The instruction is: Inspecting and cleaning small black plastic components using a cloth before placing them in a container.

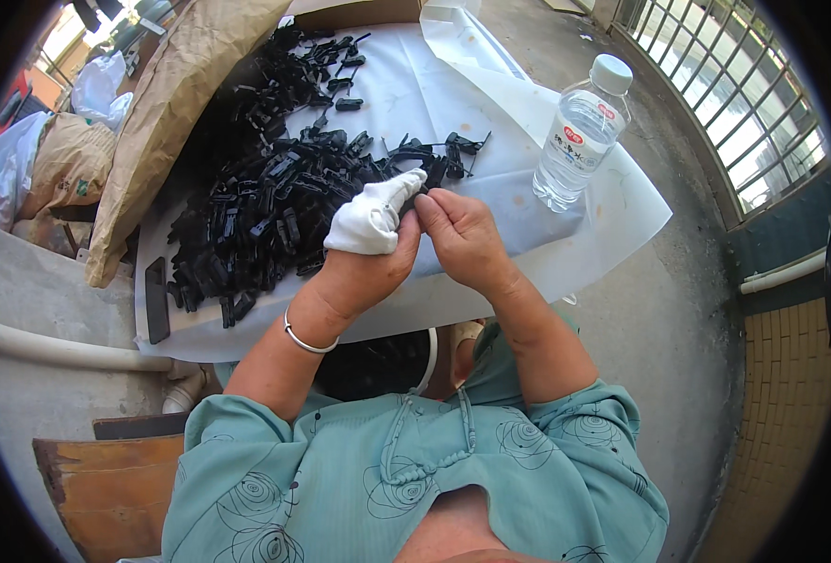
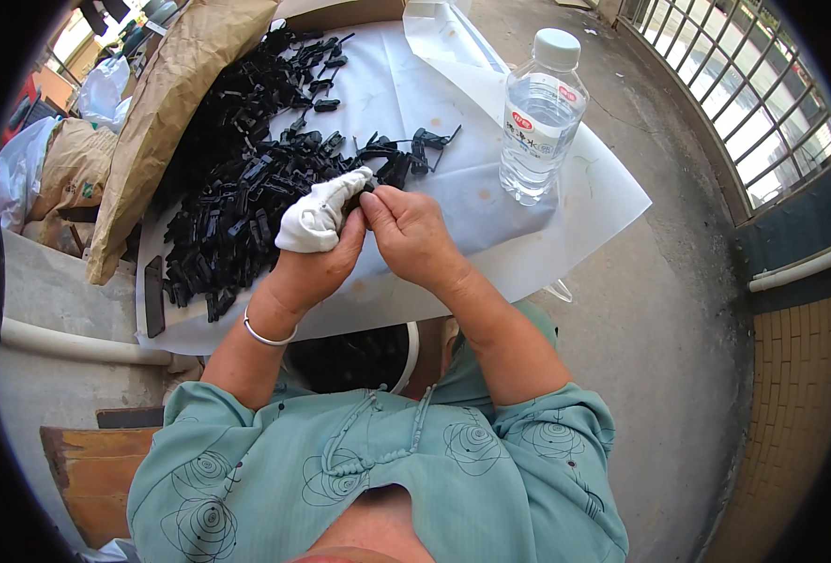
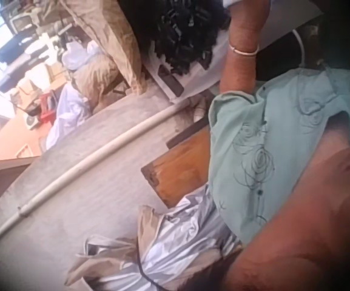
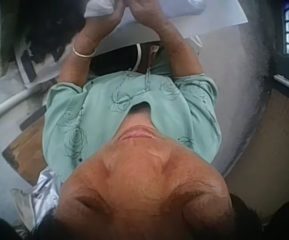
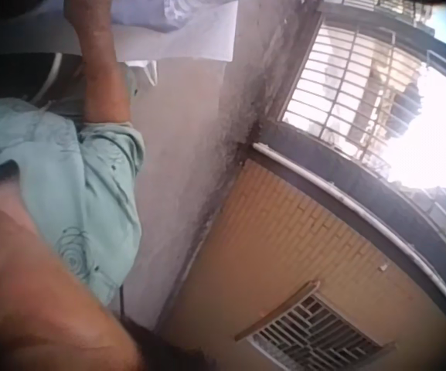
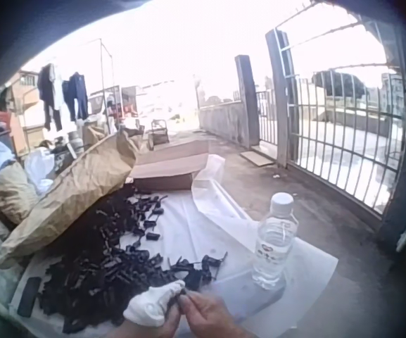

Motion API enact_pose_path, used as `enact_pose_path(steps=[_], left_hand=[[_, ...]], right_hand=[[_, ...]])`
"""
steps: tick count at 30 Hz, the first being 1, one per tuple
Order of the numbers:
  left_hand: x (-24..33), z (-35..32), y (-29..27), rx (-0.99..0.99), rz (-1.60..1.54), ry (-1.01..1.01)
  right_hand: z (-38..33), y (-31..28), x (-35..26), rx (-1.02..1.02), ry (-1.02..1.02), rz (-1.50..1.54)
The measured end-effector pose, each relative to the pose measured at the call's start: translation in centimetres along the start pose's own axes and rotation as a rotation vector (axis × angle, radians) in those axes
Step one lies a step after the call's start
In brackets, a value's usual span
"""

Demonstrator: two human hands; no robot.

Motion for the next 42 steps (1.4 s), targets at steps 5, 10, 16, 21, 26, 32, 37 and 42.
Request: enact_pose_path(steps=[5,10,16,21,26,32,37,42], left_hand=[[0.1,-1.1,-0.1,-0.033,0.14,0.093],[-3.1,-1.5,-0.9,-0.047,-0.586,-0.386],[-4.1,-1.8,0.2,-0.099,-0.663,-0.446],[-1.9,-1.9,1.6,-0.312,-0.516,-0.352],[-2.6,-1.9,1.5,-0.245,-0.558,-0.399],[-2.2,-2.0,1.8,-0.254,-0.301,-0.328],[-0.1,-1.2,0.5,-0.178,-0.068,-0.019],[-1.1,-1.3,0.3,-0.243,-0.127,-0.143]], right_hand=[[-0.1,0.9,0.6,-0.005,0.009,0.115],[0.0,0.0,-0.6,-0.161,0.13,-0.177],[0.1,-0.8,-1.8,-0.097,-0.239,-0.052],[0.1,-0.3,-0.4,-0.103,0.027,0.123],[0.1,0.2,0.2,-0.151,0.097,0.108],[-0.3,1.4,-1.3,-0.106,-0.142,-0.022],[-0.4,1.6,-0.7,-0.034,-0.039,0.009],[0.4,1.3,-0.7,-0.061,-0.048,0.078]])
Point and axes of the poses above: each hand's wrist, its own z-axis towards the middle knuckle, its own y-axis out of the palm, x = y × z, the point moved 9 cm from there along z, towards the middle knuckle, and after that the axes turned 3 degrees about z, right-handed, at the moved point
